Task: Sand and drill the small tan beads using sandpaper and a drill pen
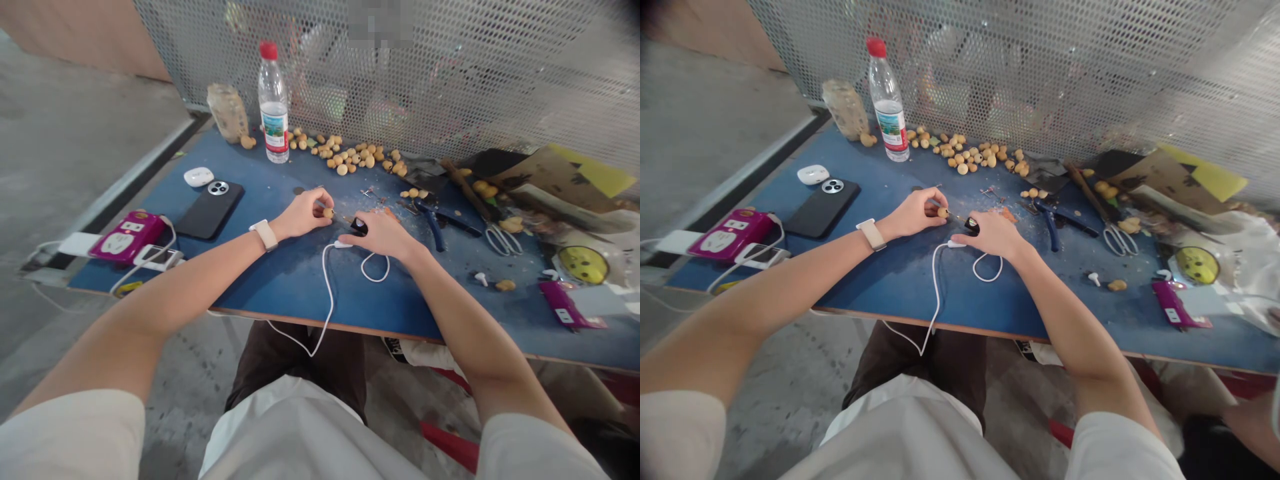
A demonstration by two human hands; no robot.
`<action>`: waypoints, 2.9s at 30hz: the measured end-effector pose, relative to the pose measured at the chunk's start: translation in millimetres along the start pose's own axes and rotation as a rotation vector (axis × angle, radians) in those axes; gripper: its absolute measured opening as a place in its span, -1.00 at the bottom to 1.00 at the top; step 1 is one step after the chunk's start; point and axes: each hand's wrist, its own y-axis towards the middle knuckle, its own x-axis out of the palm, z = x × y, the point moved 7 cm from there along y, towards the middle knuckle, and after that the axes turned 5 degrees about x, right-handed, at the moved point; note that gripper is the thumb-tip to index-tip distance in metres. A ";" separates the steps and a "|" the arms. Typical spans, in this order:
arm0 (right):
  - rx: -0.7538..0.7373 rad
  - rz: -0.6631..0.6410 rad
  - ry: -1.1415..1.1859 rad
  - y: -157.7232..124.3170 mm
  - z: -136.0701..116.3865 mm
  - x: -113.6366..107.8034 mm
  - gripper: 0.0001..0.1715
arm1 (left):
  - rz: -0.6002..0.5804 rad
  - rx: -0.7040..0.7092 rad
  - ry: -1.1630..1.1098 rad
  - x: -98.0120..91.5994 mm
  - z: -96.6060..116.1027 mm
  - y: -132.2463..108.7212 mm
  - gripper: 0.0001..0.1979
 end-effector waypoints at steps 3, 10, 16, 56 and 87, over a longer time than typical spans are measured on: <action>0.002 0.000 -0.001 -0.1 -0.9 -0.3 -0.35 | 0.004 0.004 -0.010 -0.4 -0.7 0.5 -0.65; 0.007 -0.009 -0.002 -0.4 -1.7 -0.8 -0.37 | 0.005 0.009 -0.003 -0.1 -2.5 1.0 -0.66; 0.002 -0.016 -0.008 -0.7 -2.8 -1.0 -0.36 | 0.002 0.009 -0.001 -0.5 -2.2 1.1 -0.66; 0.008 -0.021 0.001 -0.9 -0.7 0.7 -0.34 | 0.014 -0.001 0.044 -1.4 -1.9 -0.5 -0.65; 0.316 0.486 0.045 32.9 136.4 -36.6 -0.46 | 0.044 0.072 0.139 -0.2 -0.6 0.3 -0.86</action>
